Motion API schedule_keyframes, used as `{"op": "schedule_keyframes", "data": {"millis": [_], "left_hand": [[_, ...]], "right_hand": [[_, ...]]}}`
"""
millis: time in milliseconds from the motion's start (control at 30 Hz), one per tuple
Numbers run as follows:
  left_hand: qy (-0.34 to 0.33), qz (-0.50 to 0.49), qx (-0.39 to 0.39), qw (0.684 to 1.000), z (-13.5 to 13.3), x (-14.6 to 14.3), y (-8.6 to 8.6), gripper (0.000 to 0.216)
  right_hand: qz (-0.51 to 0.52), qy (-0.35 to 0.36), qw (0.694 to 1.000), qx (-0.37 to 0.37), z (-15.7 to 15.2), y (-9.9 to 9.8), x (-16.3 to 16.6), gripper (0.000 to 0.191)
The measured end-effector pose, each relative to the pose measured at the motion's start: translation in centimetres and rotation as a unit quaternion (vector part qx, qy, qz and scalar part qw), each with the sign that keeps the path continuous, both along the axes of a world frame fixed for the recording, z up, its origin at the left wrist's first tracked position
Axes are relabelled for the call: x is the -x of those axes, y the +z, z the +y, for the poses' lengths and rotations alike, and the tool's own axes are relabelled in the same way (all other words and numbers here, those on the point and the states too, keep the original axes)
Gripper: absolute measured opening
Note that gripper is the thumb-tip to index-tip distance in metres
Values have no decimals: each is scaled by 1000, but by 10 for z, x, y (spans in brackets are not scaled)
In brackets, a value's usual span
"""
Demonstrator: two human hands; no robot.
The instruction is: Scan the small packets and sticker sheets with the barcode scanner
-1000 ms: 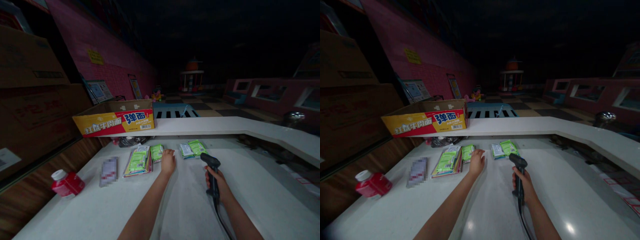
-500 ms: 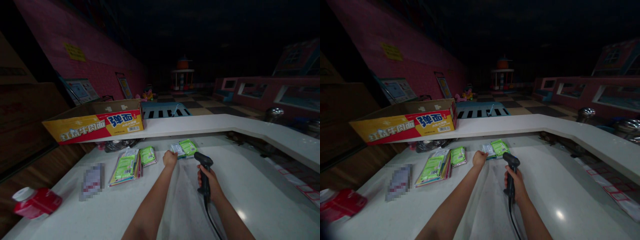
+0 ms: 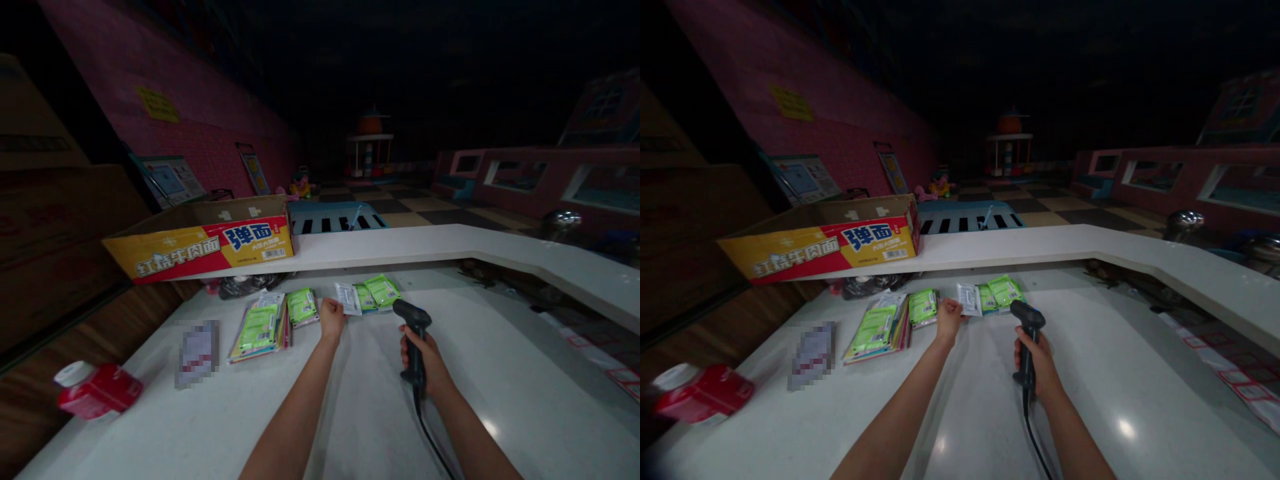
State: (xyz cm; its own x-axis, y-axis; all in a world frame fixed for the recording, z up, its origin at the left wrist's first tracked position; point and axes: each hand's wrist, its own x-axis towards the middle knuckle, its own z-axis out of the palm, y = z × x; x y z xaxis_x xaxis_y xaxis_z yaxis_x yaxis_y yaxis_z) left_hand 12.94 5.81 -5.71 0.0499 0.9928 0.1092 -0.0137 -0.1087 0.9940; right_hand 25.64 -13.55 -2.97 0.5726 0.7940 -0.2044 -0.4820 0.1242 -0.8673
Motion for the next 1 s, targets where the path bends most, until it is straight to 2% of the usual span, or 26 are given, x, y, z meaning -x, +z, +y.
{"op": "schedule_keyframes", "data": {"millis": [133,267,433,567,700,1000], "left_hand": [[-49,-40,-23,998,-10,25,-16,17],[-48,-25,-78,995,-14,33,-22,20],[1,1,-119,993,-16,32,-20,17],[15,29,-146,989,-19,32,-17,16],[19,37,-148,988,-23,31,-14,18],[19,49,-141,989,-24,30,-12,19]], "right_hand": [[-22,34,999,1,-3,-1,-1,50],[-90,126,988,5,-12,1,-1,49],[-206,253,945,36,-24,-1,-2,48],[-251,318,913,51,-30,2,-3,48],[-265,336,902,56,-34,7,-3,49],[-274,323,904,61,-36,6,-4,47]]}}
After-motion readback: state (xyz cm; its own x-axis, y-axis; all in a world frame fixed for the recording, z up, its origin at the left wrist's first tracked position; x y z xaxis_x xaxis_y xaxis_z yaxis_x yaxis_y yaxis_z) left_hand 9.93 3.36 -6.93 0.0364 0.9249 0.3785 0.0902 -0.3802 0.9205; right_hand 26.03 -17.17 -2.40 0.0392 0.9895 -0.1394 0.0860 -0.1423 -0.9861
